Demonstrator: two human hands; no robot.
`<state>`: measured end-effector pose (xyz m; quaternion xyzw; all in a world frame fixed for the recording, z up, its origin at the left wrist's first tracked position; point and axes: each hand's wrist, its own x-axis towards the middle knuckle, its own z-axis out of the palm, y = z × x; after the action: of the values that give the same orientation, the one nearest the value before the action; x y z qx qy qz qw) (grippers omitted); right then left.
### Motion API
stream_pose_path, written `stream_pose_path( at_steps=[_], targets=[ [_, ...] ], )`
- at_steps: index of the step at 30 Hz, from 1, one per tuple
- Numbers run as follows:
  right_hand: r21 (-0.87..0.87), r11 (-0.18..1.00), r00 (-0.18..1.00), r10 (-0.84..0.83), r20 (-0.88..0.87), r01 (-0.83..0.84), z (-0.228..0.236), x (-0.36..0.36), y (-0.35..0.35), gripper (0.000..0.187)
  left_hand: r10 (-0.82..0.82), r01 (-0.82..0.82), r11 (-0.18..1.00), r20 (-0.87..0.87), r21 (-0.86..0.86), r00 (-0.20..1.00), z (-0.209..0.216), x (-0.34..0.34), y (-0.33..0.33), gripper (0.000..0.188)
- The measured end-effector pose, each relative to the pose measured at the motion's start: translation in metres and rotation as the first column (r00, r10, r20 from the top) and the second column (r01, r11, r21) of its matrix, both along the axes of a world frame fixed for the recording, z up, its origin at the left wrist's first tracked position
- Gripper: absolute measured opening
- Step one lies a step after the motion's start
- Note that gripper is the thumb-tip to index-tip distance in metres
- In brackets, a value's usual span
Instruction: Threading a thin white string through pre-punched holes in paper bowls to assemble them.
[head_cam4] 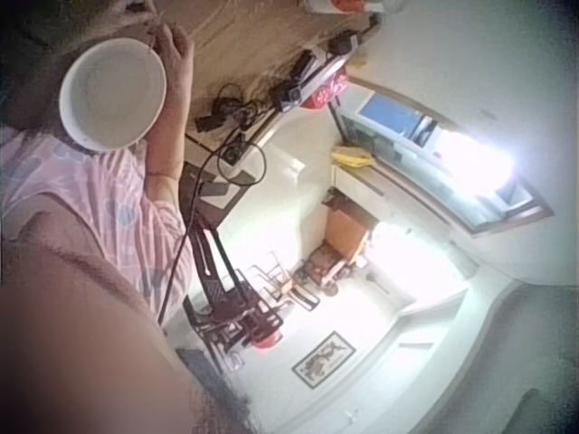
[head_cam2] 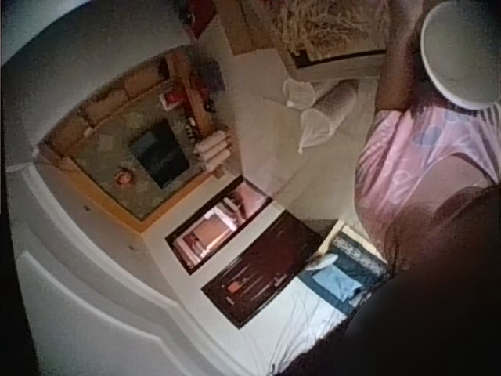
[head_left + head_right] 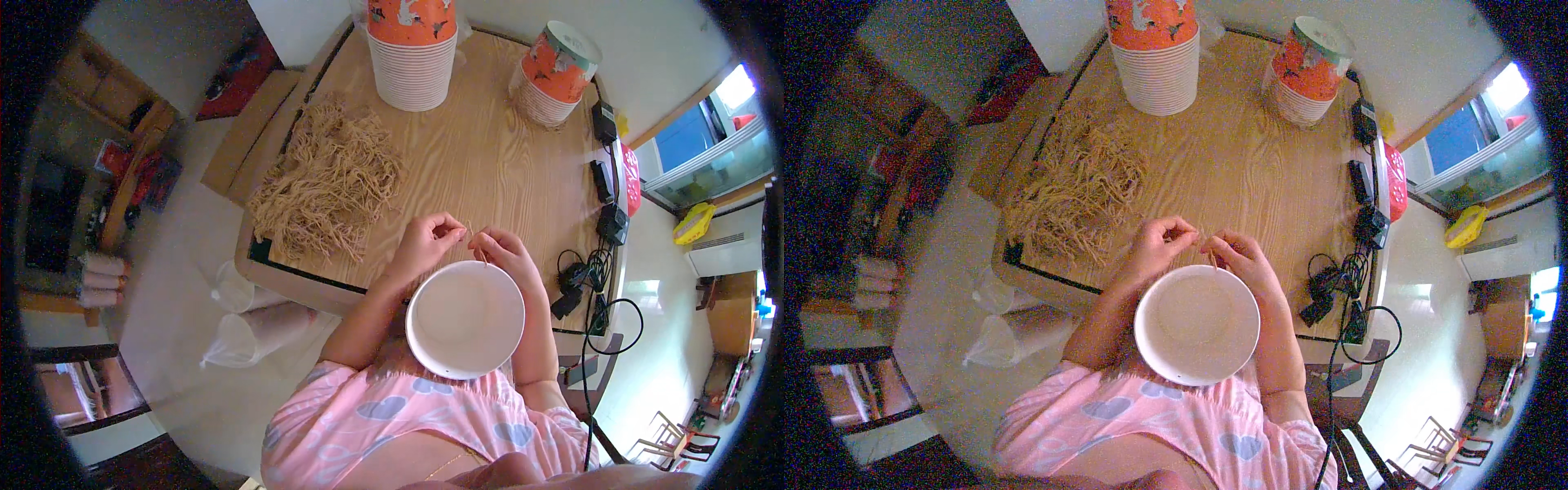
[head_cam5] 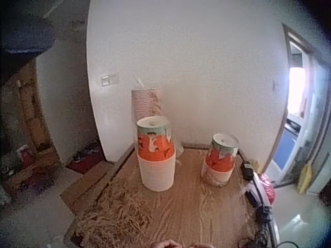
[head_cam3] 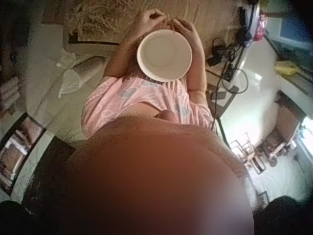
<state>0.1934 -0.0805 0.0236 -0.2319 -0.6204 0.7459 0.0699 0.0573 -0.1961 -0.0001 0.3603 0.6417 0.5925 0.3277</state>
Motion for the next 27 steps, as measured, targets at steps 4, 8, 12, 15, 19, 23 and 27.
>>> stream_pose_path(
  at_steps=[4,8,12,15,19,23,27],
  targets=[
    [-0.037,0.988,0.98,-0.144,0.137,0.15,-0.007,-0.005,-0.004,0.023,0.066,-0.07,0.997,-0.087,-0.039,0.994,-0.004,0.004,0.004,0.008],
    [-0.039,0.99,0.986,-0.133,0.105,0.138,-0.02,-0.007,0.002,0.025,0.099,-0.115,0.989,-0.164,-0.094,0.981,-0.003,0.009,0.007,0.004],
    [-0.035,0.986,0.983,-0.161,0.091,0.165,-0.021,-0.01,0.002,0.026,0.105,-0.122,0.99,-0.205,-0.073,0.973,-0.009,0.008,0.008,0.005],
    [-0.042,0.992,0.989,-0.112,0.097,0.117,-0.026,-0.01,0.007,0.026,0.124,-0.134,0.991,-0.24,-0.024,0.963,-0.011,0.008,0.009,0.005],
    [-0.213,0.964,0.984,-0.137,0.118,0.16,-0.023,-0.011,0.006,0.023,0.119,-0.139,0.989,-0.297,-0.047,0.947,-0.007,0.007,0.01,0.004],
    [-0.281,0.951,0.991,-0.116,0.069,0.131,-0.024,-0.01,0.007,0.02,0.147,-0.155,0.988,-0.364,0.008,0.92,-0.003,0.008,0.01,0.004],
    [-0.321,0.941,0.994,-0.093,0.051,0.105,-0.017,-0.008,0.005,0.019,0.172,-0.161,0.985,-0.362,0.06,0.916,0.003,0.009,0.009,0.006]
  ],
)
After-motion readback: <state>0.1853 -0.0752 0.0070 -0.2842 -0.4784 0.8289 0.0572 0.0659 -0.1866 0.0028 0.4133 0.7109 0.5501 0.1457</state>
